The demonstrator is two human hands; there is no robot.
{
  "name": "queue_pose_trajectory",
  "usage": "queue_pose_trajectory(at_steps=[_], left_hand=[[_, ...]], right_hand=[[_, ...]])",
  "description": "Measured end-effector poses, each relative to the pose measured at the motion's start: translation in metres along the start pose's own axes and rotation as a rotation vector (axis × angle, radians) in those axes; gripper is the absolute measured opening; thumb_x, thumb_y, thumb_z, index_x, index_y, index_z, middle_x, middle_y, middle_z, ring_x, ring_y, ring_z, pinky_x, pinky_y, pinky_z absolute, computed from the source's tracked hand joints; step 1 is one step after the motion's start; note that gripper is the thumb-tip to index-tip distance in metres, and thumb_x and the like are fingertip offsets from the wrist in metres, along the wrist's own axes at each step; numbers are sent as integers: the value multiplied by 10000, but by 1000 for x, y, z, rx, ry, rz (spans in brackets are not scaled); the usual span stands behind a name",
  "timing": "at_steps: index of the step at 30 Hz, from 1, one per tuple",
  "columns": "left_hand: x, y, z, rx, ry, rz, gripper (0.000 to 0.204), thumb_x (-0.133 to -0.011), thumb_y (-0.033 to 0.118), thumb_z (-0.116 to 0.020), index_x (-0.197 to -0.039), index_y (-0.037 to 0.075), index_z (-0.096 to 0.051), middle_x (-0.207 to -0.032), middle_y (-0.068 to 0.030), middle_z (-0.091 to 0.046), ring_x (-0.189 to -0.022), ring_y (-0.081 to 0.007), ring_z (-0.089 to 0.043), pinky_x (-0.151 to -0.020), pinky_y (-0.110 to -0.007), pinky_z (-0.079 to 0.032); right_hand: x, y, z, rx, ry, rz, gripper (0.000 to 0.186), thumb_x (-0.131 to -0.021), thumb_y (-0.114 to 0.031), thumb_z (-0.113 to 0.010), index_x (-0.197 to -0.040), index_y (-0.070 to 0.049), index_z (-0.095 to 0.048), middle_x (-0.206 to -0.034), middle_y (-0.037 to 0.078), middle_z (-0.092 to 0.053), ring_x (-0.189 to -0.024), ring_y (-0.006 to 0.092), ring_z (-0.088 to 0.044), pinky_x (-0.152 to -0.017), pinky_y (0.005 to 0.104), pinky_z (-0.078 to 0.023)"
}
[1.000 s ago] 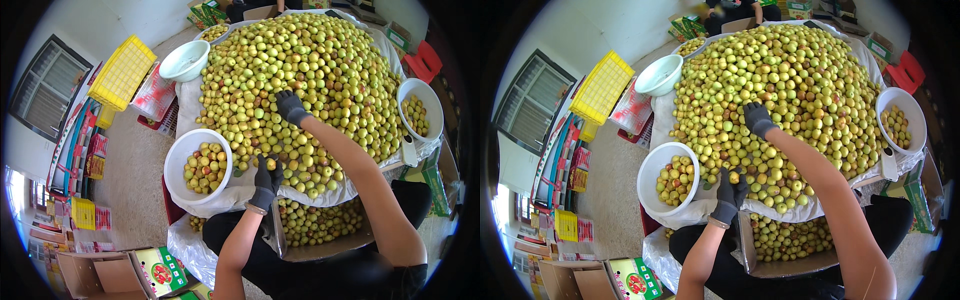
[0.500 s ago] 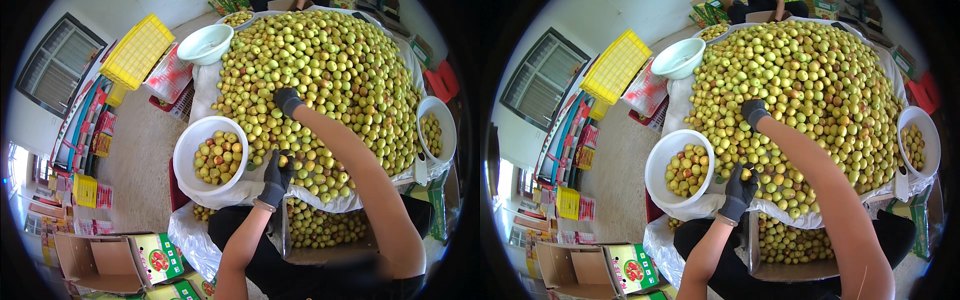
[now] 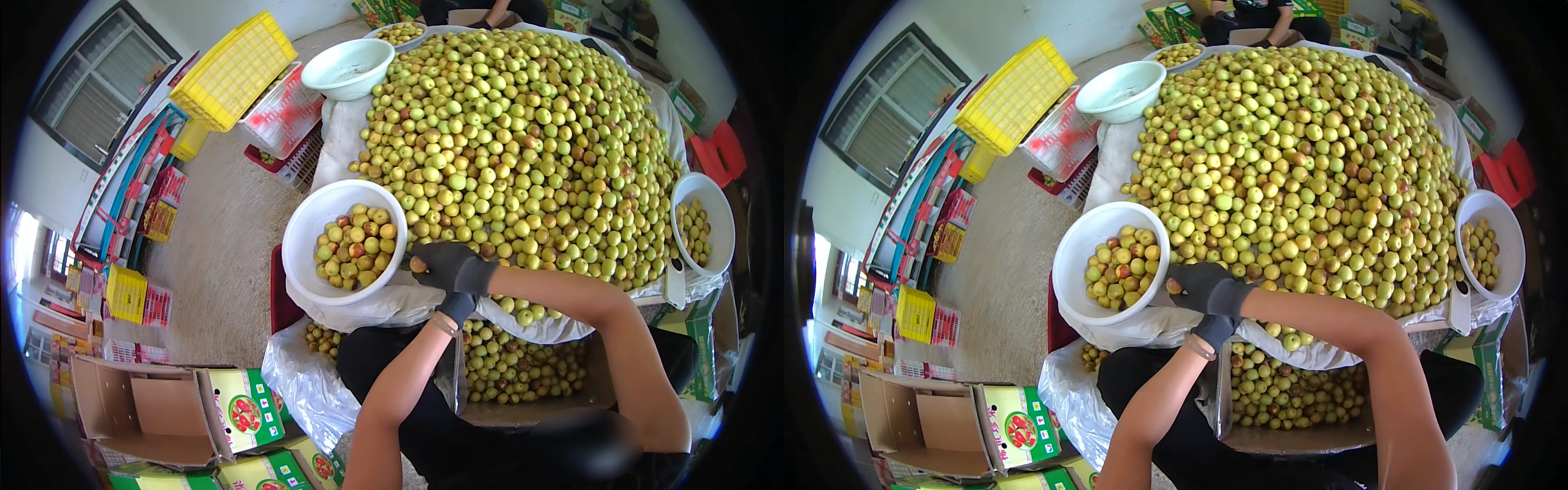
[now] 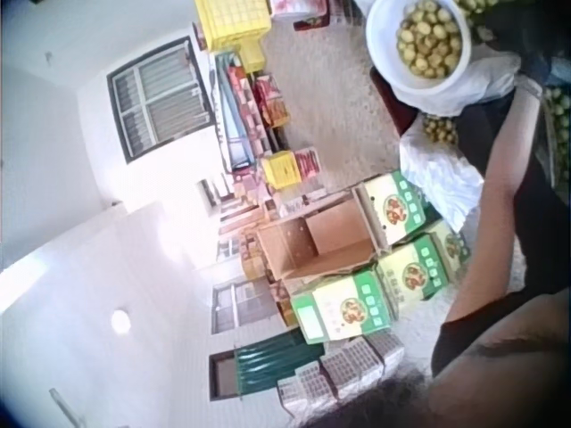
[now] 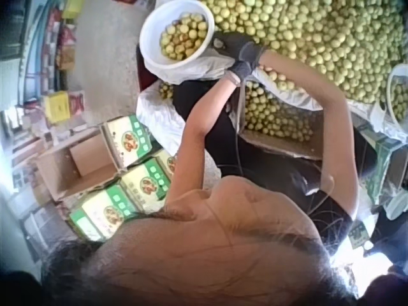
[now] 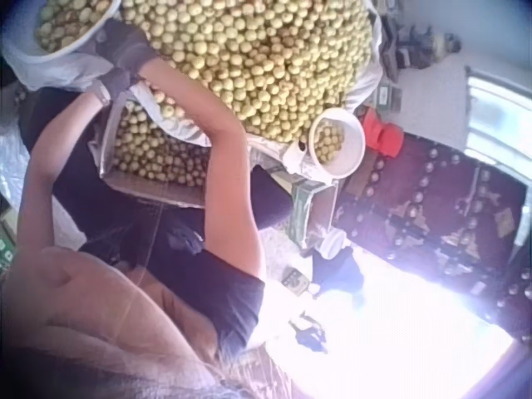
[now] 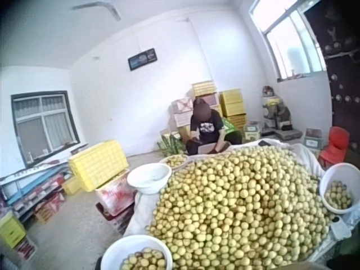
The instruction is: The person sits on the floor and sorts small green-yellow fruits from a large pile on a table into a cardboard box and a white bowl. They handle the fruit by hand, wearing black gloves, and occasionally place items into a separate bowl.
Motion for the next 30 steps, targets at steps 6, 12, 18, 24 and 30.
queue_pose_trajectory(at_steps=[6, 12, 18, 24, 30], left_hand=[[4, 2, -3, 59, -20, 38, 122, -858, 185, -586, -927, 84, -586, -787, -38, -586, -613, -128, -535, -538, -264, -457], [16, -31, -22, 46, -121, 47, 149, -862, 224, -585, -916, 85, -591, -738, -35, -582, -545, -123, -512, -501, -257, -431], [64, 6, -52, -139, -200, 310, 221, -870, 301, -564, -947, 94, -565, -762, -22, -592, -449, -69, -432, -374, -193, -290], [37, 12, -47, -121, -159, 271, 238, -874, 336, -567, -927, 104, -574, -778, -13, -591, -548, -87, -517, -425, -189, -366], [26, 44, -19, 425, 89, 155, 421, -915, 490, -472, -937, 91, -603, -773, -57, -624, -546, -116, -566, -453, -181, -466]], right_hand=[[-27, -61, -38, -448, -111, -16, 360, -799, -266, -597, -1116, -118, -513, -954, 158, -616, -873, 271, -620, -780, 388, -485], [-65, -117, -57, -463, -118, 311, 607, -830, -279, -596, -1351, -83, -356, -1256, 198, -500, -1115, 308, -522, -959, 360, -406], [-112, 87, 53, 389, 567, -205, 243, -756, -40, -553, -998, -28, -561, -892, 155, -632, -851, 311, -613, -717, 407, -495], [-159, 186, 93, 863, 264, -215, 397, -830, -111, -539, -1225, -144, -512, -1190, 74, -573, -1087, 271, -556, -804, 392, -498], [-140, 141, 104, 803, 74, -123, 261, -817, -213, -553, -1046, -97, -602, -918, 118, -648, -862, 324, -630, -712, 423, -512]])
Point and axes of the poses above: each hand's wrist, its own x-axis away from the middle knuckle, its own z-axis out of the back of the hand, y = z × x, the point moved 2 cm from there along -x, towards the middle knuckle
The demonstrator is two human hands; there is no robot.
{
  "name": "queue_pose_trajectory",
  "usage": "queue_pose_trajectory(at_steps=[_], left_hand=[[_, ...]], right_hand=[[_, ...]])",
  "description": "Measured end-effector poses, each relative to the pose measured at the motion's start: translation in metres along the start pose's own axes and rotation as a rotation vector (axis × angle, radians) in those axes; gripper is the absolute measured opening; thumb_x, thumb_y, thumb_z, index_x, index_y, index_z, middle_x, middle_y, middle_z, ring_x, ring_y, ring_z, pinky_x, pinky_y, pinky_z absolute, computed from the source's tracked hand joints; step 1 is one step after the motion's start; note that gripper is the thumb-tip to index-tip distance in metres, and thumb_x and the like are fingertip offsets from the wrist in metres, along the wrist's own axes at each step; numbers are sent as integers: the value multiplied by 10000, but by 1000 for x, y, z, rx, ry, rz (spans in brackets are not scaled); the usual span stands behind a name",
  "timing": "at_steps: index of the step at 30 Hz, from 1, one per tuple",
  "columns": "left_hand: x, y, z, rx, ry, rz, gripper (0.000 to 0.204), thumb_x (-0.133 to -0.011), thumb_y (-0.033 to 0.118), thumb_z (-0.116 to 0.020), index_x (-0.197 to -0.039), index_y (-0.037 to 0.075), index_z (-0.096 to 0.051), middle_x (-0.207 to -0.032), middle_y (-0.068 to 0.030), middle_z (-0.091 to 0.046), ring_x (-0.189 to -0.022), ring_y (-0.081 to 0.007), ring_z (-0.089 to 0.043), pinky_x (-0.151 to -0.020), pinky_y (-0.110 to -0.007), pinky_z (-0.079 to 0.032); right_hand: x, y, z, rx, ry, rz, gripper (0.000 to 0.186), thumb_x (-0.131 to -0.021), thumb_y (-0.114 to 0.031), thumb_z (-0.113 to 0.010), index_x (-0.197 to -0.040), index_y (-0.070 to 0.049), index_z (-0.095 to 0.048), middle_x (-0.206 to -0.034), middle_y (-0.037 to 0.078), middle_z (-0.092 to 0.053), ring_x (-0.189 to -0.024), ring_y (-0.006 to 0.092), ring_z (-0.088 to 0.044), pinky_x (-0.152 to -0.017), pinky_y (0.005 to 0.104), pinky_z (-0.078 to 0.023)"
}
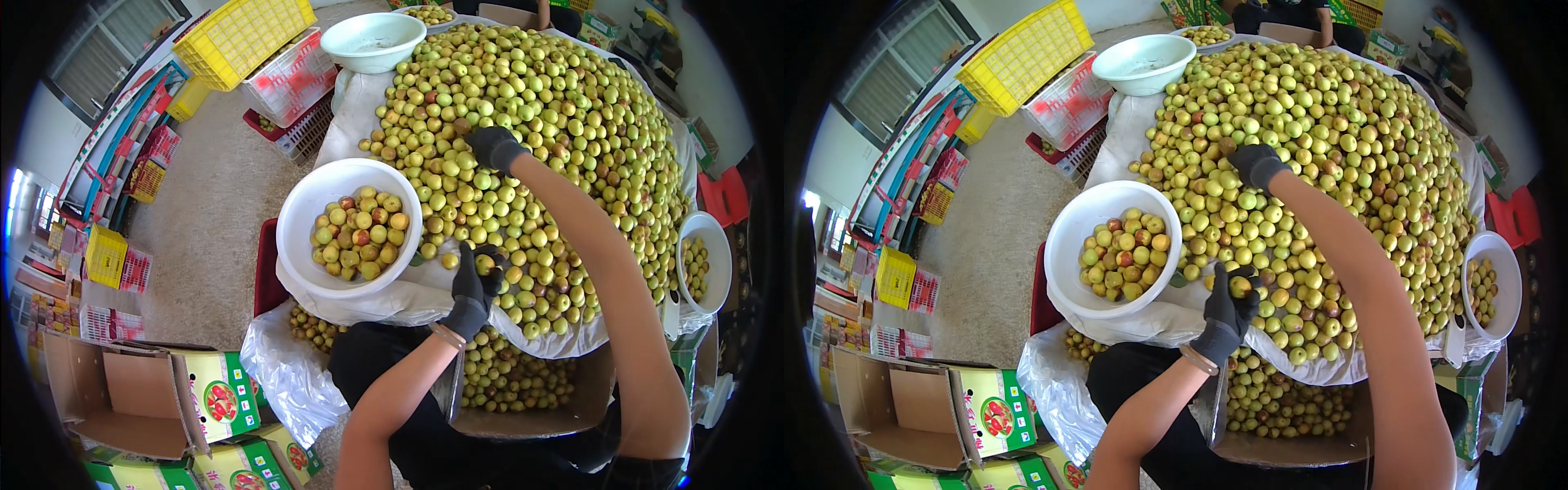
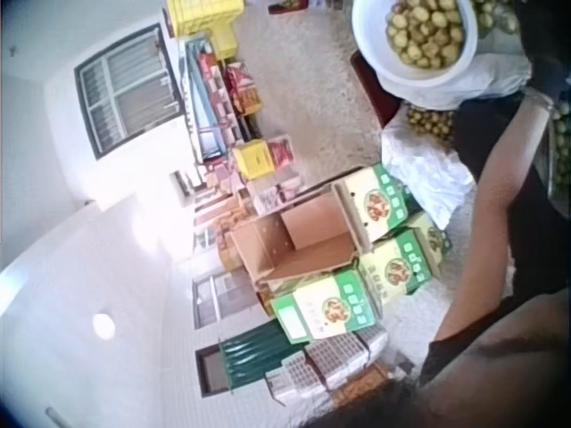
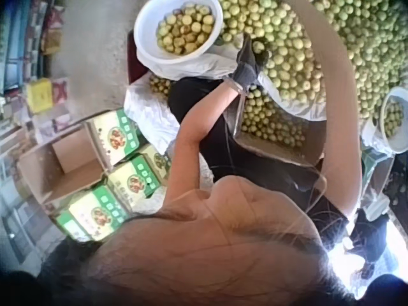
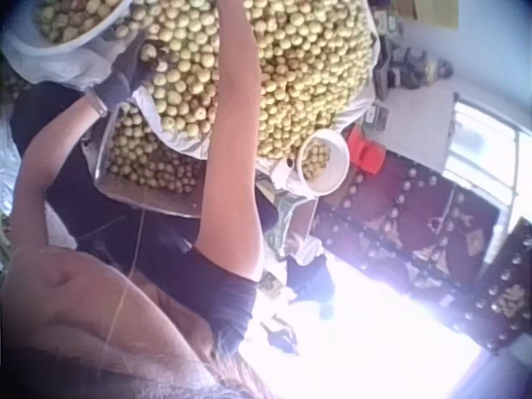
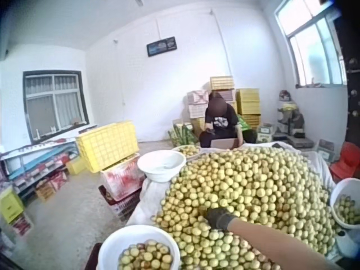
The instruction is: The person sits on the floor and sorts small green-yellow fruits from a large pile on a table into a cardboard box and a white bowl. They handle the fruit by hand, wearing black gloves, and occasionally place items into a separate bowl.
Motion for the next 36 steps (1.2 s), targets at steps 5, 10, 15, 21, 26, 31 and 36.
queue_pose_trajectory(at_steps=[5, 10, 15, 21, 26, 31, 36], left_hand=[[-7, -23, 4, -260, 127, -153, 151, -887, 263, -577, -961, 132, -590, -883, -13, -577, -731, -101, -549, -608, -220, -489], [-52, -15, 61, -677, -40, -494, 174, -914, 218, -515, -1062, 127, -514, -929, -40, -566, -766, -139, -549, -653, -313, -492], [-61, 11, 60, -223, -47, -322, 267, -936, 362, -474, -962, 101, -526, -753, -67, -587, -642, -191, -561, -518, -280, -457], [-16, 23, 18, -114, -178, -72, 746, -873, 657, -347, -1123, -18, -543, -1092, -200, -556, -854, -259, -538, -739, -328, -483], [-12, 12, 5, -129, -171, -14, 667, -901, 591, -384, -1094, -23, -558, -1101, -204, -562, -795, -227, -562, -678, -302, -496], [1, -2, -8, -346, -295, 168, 409, -929, 420, -473, -999, 34, -588, -731, -100, -623, -380, -104, -420, -297, -204, -278], [-10, -10, 7, -528, -333, 77, 221, -912, 300, -497, -906, 93, -577, -597, -34, -544, -338, -85, -346, -304, -200, -269]], right_hand=[[52, -100, 17, -750, 56, 281, 236, -888, -173, -467, -1070, -67, -573, -1046, 156, -556, -932, 299, -588, -833, 377, -472], [69, -203, 28, -862, -70, 417, 359, -909, -134, -478, -1266, -96, -459, -1285, 158, -470, -1115, 325, -513, -968, 393, -411], [113, -64, 2, -698, 271, -37, 369, -873, -242, -547, -1201, -72, -543, -1198, 157, -558, -1033, 322, -560, -872, 391, -446], [253, -19, -52, -98, 80, -7, 452, -897, -429, -455, -1283, -199, -501, -1464, 104, -288, -1380, 238, -210, -1117, 509, -82], [302, -8, -39, -236, 164, -40, 407, -904, -342, -485, -1269, -163, -506, -1392, 120, -377, -1317, 265, -316, -1083, 480, -200], [397, 12, -15, -702, 500, -376, 272, -876, -136, -568, -1136, -57, -559, -1157, 170, -545, -1081, 342, -517, -913, 392, -433], [502, 8, -49, -869, 458, -631, 241, -893, -140, -541, -1107, -30, -566, -1085, 161, -578, -1022, 310, -565, -871, 372, -451]])
Point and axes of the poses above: each hand's wrist, its own x-axis away from the middle knuckle, its own z-axis out of the back of the hand, y = z × x, the point moved 2 cm from there along -x, towards the middle knuckle
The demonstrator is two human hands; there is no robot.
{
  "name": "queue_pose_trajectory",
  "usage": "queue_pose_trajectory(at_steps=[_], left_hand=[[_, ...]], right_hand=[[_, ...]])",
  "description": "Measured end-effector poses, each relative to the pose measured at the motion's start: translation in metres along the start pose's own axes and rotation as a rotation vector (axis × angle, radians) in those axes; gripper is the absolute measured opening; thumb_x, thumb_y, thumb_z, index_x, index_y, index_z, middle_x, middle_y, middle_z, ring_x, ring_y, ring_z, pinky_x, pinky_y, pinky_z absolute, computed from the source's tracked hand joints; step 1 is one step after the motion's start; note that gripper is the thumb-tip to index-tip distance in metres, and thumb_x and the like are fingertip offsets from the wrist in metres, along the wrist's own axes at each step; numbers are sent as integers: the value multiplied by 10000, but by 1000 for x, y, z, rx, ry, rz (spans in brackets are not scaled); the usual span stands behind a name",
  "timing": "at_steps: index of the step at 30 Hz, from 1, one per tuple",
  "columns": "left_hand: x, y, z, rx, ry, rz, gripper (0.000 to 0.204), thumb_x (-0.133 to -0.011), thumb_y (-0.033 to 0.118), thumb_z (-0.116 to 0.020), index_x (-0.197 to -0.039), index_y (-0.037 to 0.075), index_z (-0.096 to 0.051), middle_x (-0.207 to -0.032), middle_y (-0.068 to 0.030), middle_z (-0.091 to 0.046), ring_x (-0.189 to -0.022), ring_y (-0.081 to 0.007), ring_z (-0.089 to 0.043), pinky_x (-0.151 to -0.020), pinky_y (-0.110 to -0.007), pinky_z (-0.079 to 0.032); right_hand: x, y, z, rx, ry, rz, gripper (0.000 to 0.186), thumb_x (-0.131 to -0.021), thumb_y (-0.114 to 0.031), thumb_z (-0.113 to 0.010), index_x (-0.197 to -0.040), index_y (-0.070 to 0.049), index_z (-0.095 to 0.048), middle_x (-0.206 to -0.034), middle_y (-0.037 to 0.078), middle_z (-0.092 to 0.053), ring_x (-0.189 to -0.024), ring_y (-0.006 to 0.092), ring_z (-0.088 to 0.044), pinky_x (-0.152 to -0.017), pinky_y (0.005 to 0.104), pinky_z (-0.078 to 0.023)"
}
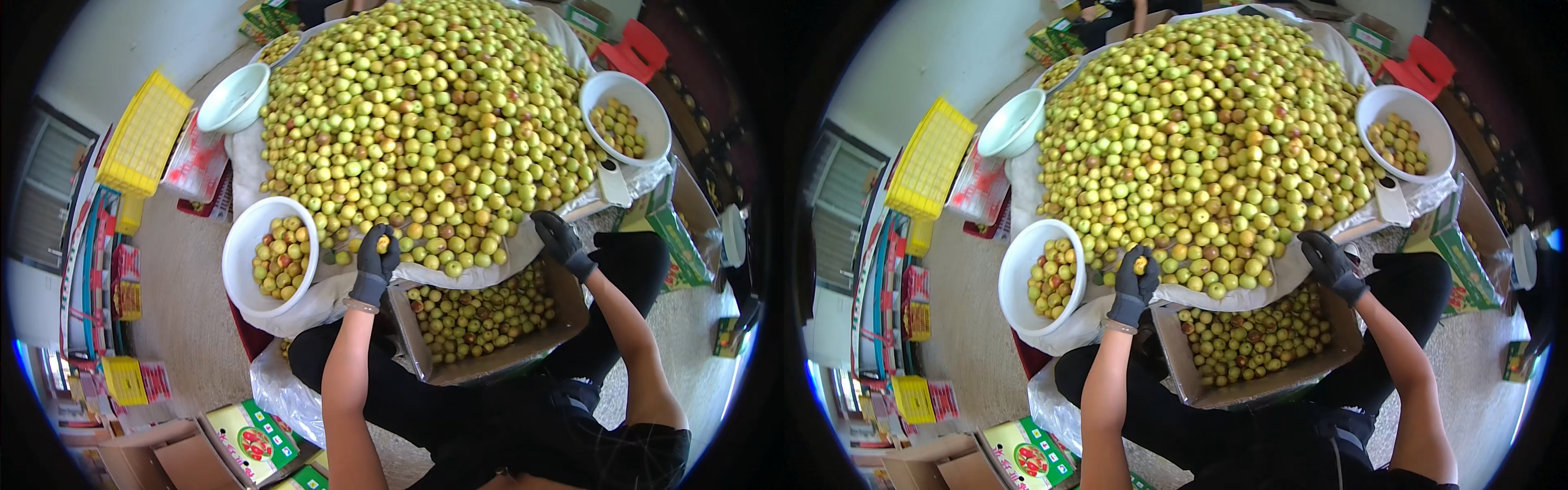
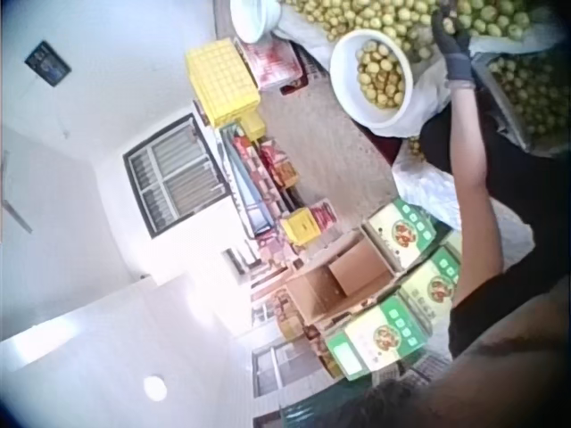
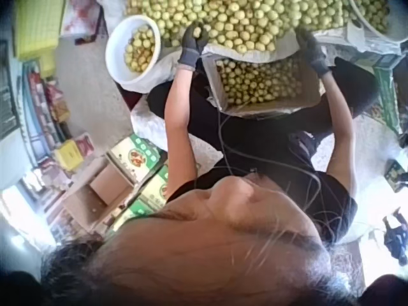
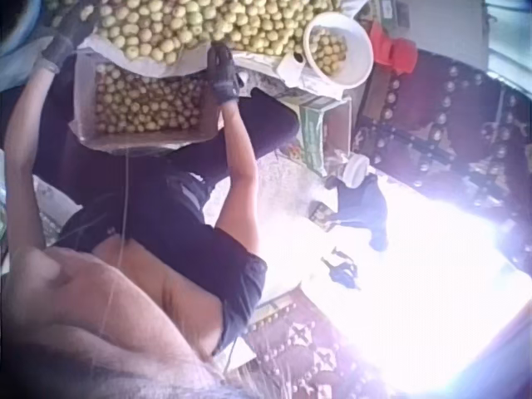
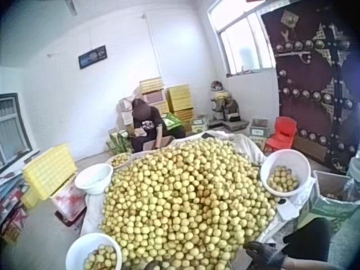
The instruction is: The person sits on the floor and sorts small green-yellow fruits from a large pile on a table into a cardboard box and a white bowl. They handle the fruit by hand, wearing black gloves, and occasionally place items into a separate bowl.
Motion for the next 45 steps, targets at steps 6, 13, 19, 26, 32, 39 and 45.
queue_pose_trajectory(at_steps=[6, 13, 19, 26, 32, 39, 45], left_hand=[[1, -1, 17, -823, 285, -300, 159, -805, 108, -598, -958, 74, -569, -762, -70, -596, -642, -153, -583, -448, -267, -430], [-15, 13, 54, -1602, 600, 23, 438, -768, 285, -554, -1102, 19, -454, -1105, -261, -561, -997, -399, -557, -839, -448, -446], [-41, -11, 40, -1262, -8, -106, 464, -908, 373, -485, -1242, 50, -486, -1264, -148, -476, -1161, -222, -447, -995, -312, -334], [-47, -58, -24, -777, -272, 39, 588, -939, 414, -437, -1355, 3, -372, -1353, -112, -434, -1244, -207, -399, -1028, -288, -312], [-22, -105, -35, -1089, -436, -211, 428, -922, 322, -523, -1233, 28, -504, -1117, -96, -588, -1022, -174, -544, -890, -284, -433], [22, -75, -63, -1337, -311, -254, 335, -901, 373, -533, -964, 67, -655, -825, -127, -663, -771, -329, -632, -726, -377, -491], [-41, 5, -24, -1793, 390, -789, 560, -820, 458, -596, -1251, 121, -477, -1122, -186, -563, -1039, -384, -505, -887, -466, -406]], right_hand=[[27, -19, 9, 60, 43, -5, 234, -877, -127, -555, -1088, -28, -574, -1071, 155, -589, -1005, 313, -575, -857, 366, -459], [-3, 12, -39, -25, 21, -93, 516, -834, -311, -638, -1230, -36, -453, -1114, 196, -534, -983, 336, -562, -805, 403, -475], [-46, 18, -62, -254, -105, -328, 695, -804, -572, -578, -1269, -66, -477, -1173, 233, -544, -1074, 324, -547, -888, 389, -455], [-53, 8, -68, -557, -261, -330, 581, -865, -464, -575, -1217, -2, -548, -1147, 132, -597, -1070, 183, -538, -935, 303, -419], [-50, -10, -80, -337, -504, -223, 453, -892, -361, -580, -1214, -42, -557, -1120, 118, -611, -1040, 162, -550, -917, 290, -432], [-69, -29, -75, -173, -542, 125, 320, -887, -342, -568, -1038, -76, -660, -835, 99, -682, -744, 216, -648, -704, 337, -501], [-195, -49, -120, 708, -87, 19, 459, -856, -422, -479, -1193, -113, -505, -1135, 124, -558, -1061, 314, -505, -896, 468, -368]])
Point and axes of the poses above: each hand's wrist, its own x-axis away from the middle knuckle, its own z-axis out of the back of the hand, y = z × x, the point moved 2 cm from there along -x, towards the middle knuckle
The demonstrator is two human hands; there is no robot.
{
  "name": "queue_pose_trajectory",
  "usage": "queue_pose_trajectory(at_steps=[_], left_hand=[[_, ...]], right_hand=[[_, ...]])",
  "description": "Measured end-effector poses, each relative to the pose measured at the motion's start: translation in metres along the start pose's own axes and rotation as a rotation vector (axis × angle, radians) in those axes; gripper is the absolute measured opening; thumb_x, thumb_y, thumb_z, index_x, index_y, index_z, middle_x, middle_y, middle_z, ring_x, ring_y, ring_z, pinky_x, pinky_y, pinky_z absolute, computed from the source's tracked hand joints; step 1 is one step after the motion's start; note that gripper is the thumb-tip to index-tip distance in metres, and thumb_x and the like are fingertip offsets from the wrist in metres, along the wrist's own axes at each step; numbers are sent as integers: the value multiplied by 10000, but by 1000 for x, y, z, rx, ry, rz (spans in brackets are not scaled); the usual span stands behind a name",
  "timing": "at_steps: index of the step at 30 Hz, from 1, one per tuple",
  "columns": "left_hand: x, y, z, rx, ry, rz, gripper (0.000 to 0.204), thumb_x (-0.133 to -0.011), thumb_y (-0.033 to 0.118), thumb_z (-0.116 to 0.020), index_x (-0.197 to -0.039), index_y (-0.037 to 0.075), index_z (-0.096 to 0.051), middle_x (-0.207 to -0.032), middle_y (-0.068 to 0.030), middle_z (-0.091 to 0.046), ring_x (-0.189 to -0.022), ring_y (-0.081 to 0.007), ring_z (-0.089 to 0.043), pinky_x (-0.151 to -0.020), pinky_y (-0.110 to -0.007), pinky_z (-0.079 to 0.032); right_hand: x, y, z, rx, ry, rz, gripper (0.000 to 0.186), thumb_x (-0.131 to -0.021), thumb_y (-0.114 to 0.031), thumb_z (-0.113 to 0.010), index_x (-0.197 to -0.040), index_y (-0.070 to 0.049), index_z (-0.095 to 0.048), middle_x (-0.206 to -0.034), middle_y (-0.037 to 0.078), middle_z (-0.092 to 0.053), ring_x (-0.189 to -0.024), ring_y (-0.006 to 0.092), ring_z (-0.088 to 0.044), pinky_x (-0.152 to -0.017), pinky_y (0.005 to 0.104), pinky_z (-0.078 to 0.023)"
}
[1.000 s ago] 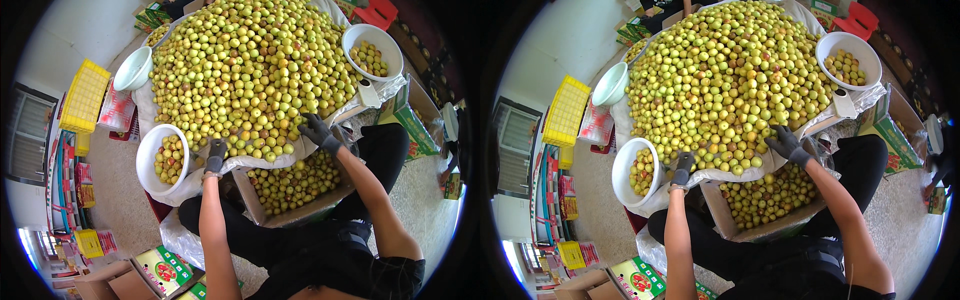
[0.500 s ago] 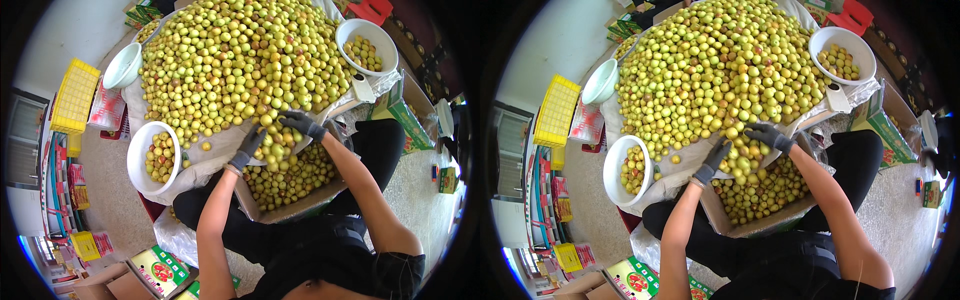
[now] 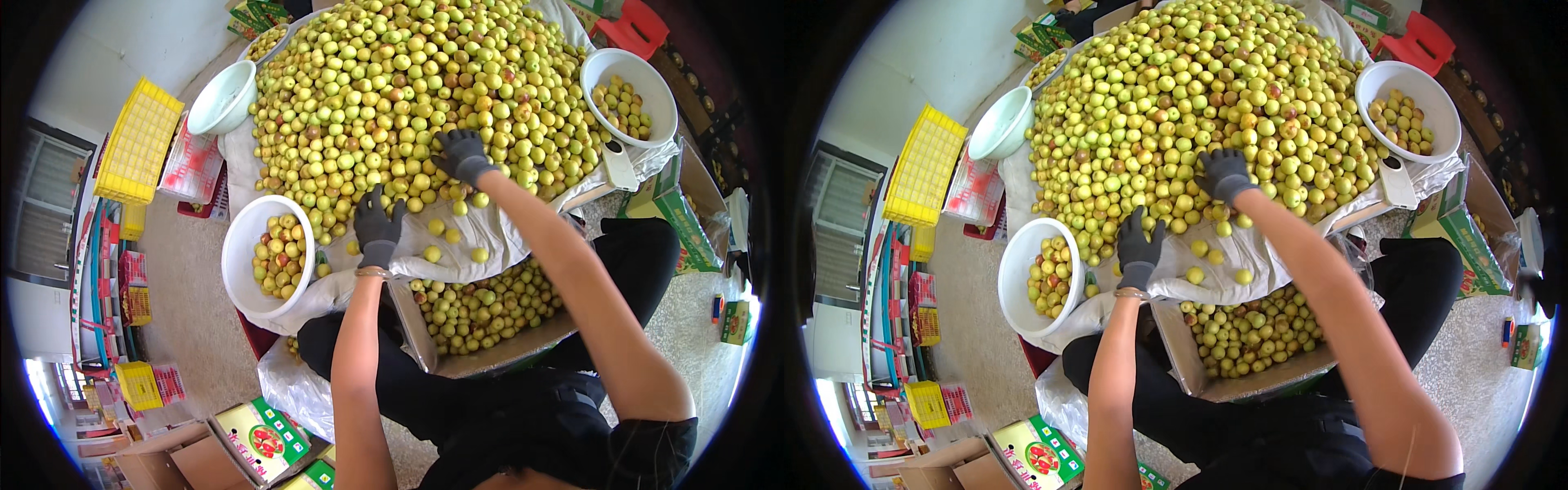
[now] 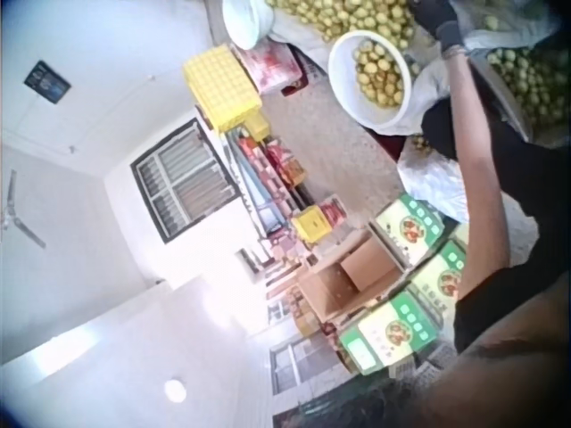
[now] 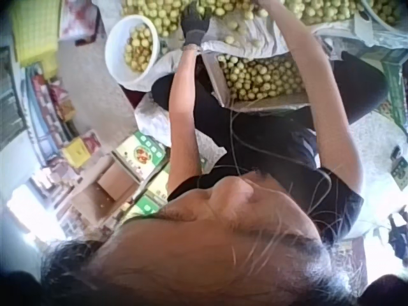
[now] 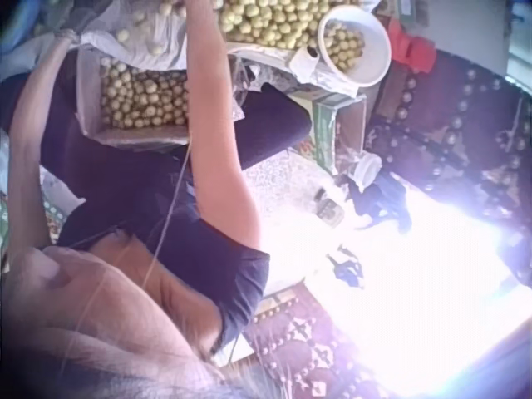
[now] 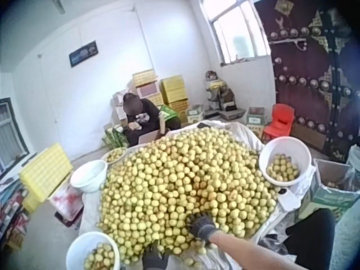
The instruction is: The person sits on the floor and sorts small green-yellow fruits from a large pile on a table into a cardboard box and a white bowl. They handle the fruit by hand, wearing black gloves, and occasionally place items into a separate bowl.
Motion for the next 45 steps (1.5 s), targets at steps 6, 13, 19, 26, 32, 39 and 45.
queue_pose_trajectory(at_steps=[6, 13, 19, 26, 32, 39, 45], left_hand=[[-16, 14, -16, 80, -176, 176, 613, -799, 571, -552, -1259, 169, -503, -1121, -200, -569, -1058, -383, -488, -913, -481, -372], [46, 36, -13, -136, -426, -150, 338, -863, 362, -561, -1091, 118, -610, -1213, -215, -491, -1129, -423, -440, -967, -494, -353], [62, 107, 130, 762, -17, 158, 204, -888, 121, -536, -1064, 20, -560, -1096, -178, -551, -1016, -309, -526, -907, -378, -410], [77, 167, 292, 1006, 232, -545, 228, -890, 142, -531, -1079, 16, -549, -1102, -186, -546, -1018, -314, -525, -911, -385, -408], [79, 165, 297, 1019, 241, -611, 249, -892, 160, -526, -1092, 12, -539, -1108, -192, -541, -1019, -319, -524, -913, -391, -405], [83, 166, 303, 987, 265, -620, 274, -894, 181, -521, -1107, 7, -528, -1114, -200, -536, -1020, -325, -523, -917, -398, -403], [82, 172, 304, 964, 266, -625, 297, -896, 198, -516, -1120, 3, -519, -1120, -206, -531, -1021, -330, -522, -919, -404, -401]], right_hand=[[9, -40, -6, -98, -284, 57, 416, -895, -493, -387, -1219, -273, -528, -1191, 99, -561, -1176, 296, -455, -929, 557, -329], [92, -18, 5, -184, 47, 613, 415, -782, -407, -620, -1149, -217, -589, -1257, 106, -485, -1245, 299, -391, -1019, 562, -256], [132, 50, 24, -355, 360, 205, 383, -830, -331, -620, -1158, -139, -575, -1217, 139, -498, -1130, 350, -463, -943, 465, -371], [187, 70, -6, -760, 375, -194, 238, -896, -182, -566, -1082, -33, -557, -1018, 155, -572, -952, 327, -559, -823, 372, -453], [167, 55, -32, -1037, 315, -164, 308, -948, -207, -501, -1197, -30, -532, -1156, 141, -581, -1076, 213, -547, -912, 320, -425], [102, 23, -6, -806, 68, -23, 393, -950, -320, -448, -1229, -50, -507, -1234, 163, -531, -1158, 302, -492, -967, 369, -396], [94, -8, -24, -208, 32, 347, 454, -920, -417, -470, -1258, -116, -504, -1320, 101, -487, -1269, 281, -391, -1040, 427, -298]])
Point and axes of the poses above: each hand's wrist, its own x-axis away from the middle knuckle, its own z-axis out of the back of the hand, y = z × x, the point moved 2 cm from there along -x, towards the middle knuckle
